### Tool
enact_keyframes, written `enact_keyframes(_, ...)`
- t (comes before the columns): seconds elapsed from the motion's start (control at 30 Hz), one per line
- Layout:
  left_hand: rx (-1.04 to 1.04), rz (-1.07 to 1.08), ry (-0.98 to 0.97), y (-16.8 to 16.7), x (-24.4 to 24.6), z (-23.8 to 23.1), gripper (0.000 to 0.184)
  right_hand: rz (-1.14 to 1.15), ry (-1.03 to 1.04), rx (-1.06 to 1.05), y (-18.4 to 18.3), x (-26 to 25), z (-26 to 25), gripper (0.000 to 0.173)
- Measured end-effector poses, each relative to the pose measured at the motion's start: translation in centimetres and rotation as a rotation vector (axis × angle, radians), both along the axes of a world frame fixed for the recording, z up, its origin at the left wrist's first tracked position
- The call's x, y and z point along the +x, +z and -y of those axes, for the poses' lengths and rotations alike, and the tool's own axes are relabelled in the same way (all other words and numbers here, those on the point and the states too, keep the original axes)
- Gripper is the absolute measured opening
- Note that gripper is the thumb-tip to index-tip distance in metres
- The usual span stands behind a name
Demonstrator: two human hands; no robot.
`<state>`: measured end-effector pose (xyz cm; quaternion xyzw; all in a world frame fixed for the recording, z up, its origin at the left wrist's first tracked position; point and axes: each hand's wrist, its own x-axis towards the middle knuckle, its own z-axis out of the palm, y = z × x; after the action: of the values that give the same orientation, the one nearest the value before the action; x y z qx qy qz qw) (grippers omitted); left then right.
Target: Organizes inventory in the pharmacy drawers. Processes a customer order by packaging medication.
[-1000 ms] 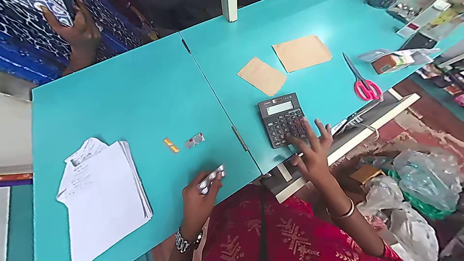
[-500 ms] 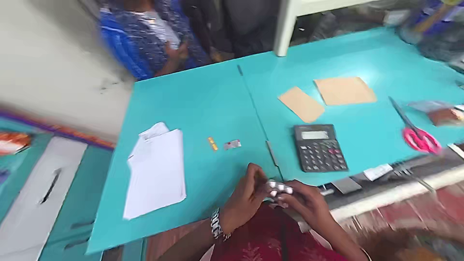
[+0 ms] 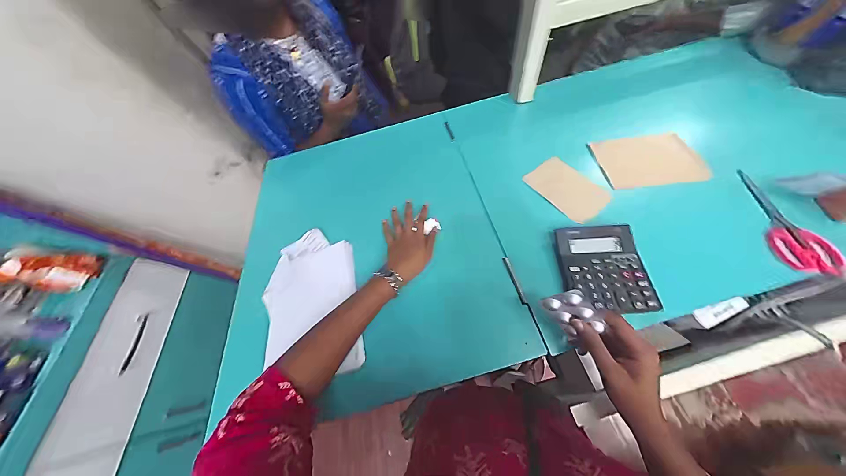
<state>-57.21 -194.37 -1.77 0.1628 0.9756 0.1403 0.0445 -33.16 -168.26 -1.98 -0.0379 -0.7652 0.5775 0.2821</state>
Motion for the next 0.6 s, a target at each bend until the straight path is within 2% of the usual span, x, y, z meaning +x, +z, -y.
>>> enact_keyframes(0.1, 0.031, -0.154, 0.006, -0.6, -4.3, 2.1, 0.066, -0.032, -0.034, 0.022, -0.5, 0.9, 0.2, 0.018)
enact_keyframes(0.2, 0.004, -0.348, -0.073, 1.1, -3.1, 1.2, 0.085, -0.001, -0.08, -0.008, -1.0, 3.3, -1.8, 0.02)
enact_keyframes(0.3, -0.016, -0.509, -0.21, 4.5, 5.4, -3.1, 0.092, 0.024, -0.145, -0.063, -1.7, 5.5, -5.5, 0.024)
enact_keyframes(0.37, 0.104, -0.489, -0.362, 4.5, 13.7, -7.7, 0.08, 0.019, -0.162, -0.115, -1.8, 7.3, -9.4, 0.023)
enact_keyframes(0.43, 0.275, -0.411, -0.528, 2.5, 21.3, -13.1, 0.058, -0.017, -0.153, -0.124, -1.9, 9.6, -14.0, 0.022)
enact_keyframes(0.5, 0.385, -0.486, -0.626, -1.4, 26.8, -19.7, 0.04, -0.055, -0.165, -0.085, -2.9, 12.2, -19.0, 0.022)
enact_keyframes(0.53, 0.431, -0.538, -0.619, -3.8, 28.7, -23.7, 0.033, -0.06, -0.177, -0.052, -3.5, 13.7, -21.9, 0.022)
enact_keyframes(0.6, 0.458, -0.675, -0.572, -8.5, 32.0, -32.2, 0.032, -0.032, -0.225, -0.012, -4.4, 17.2, -27.7, 0.022)
